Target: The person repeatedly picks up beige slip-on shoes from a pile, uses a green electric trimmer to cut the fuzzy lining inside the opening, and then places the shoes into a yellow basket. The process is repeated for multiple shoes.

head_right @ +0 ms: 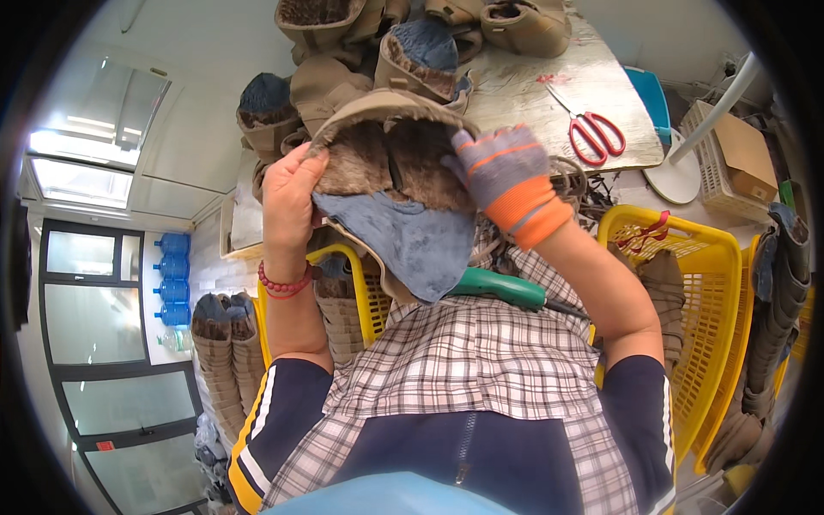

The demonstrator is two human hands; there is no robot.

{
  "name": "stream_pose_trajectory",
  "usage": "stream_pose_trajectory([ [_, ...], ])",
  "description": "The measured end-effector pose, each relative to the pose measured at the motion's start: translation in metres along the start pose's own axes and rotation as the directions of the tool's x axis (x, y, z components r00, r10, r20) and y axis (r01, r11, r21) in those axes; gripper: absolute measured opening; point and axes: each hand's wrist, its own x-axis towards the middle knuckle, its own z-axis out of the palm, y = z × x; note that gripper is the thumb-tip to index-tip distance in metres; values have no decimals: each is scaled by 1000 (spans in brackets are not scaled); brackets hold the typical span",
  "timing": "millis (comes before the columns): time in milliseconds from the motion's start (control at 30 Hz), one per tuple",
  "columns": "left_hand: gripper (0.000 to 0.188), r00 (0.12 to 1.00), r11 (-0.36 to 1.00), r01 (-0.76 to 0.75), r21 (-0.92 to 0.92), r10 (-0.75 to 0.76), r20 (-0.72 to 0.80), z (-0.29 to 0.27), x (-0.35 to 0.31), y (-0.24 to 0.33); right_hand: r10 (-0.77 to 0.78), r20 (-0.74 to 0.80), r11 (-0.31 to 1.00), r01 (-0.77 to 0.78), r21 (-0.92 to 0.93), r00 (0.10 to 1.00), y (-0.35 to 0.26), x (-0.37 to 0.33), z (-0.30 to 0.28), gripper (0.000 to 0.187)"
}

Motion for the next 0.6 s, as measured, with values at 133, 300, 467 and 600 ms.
stream_pose_trajectory([
  [133, 22, 995, 998, 59, -15, -57, 77, 8, 11, 3, -36, -26, 996, 38, 76, 999, 5, -15, 10, 7],
  [300, 15, 996, 982, -85, -166, 80, -38, -37, 27, 3, -110, 108, 848, 36, 529, 988, 48, -47, -27, 11],
  [467, 20, 784, 860, -496, -116, 387, -485, -121, 67, 1, 552, 303, 822, -569, -38, 777, 156, -123, -9, 28],
  [600, 21, 675, 882, -421, -212, 149, -723, -175, 132, -39, 653, 161, 757, -633, -159, 740, 150, -133, -20, 36],
])
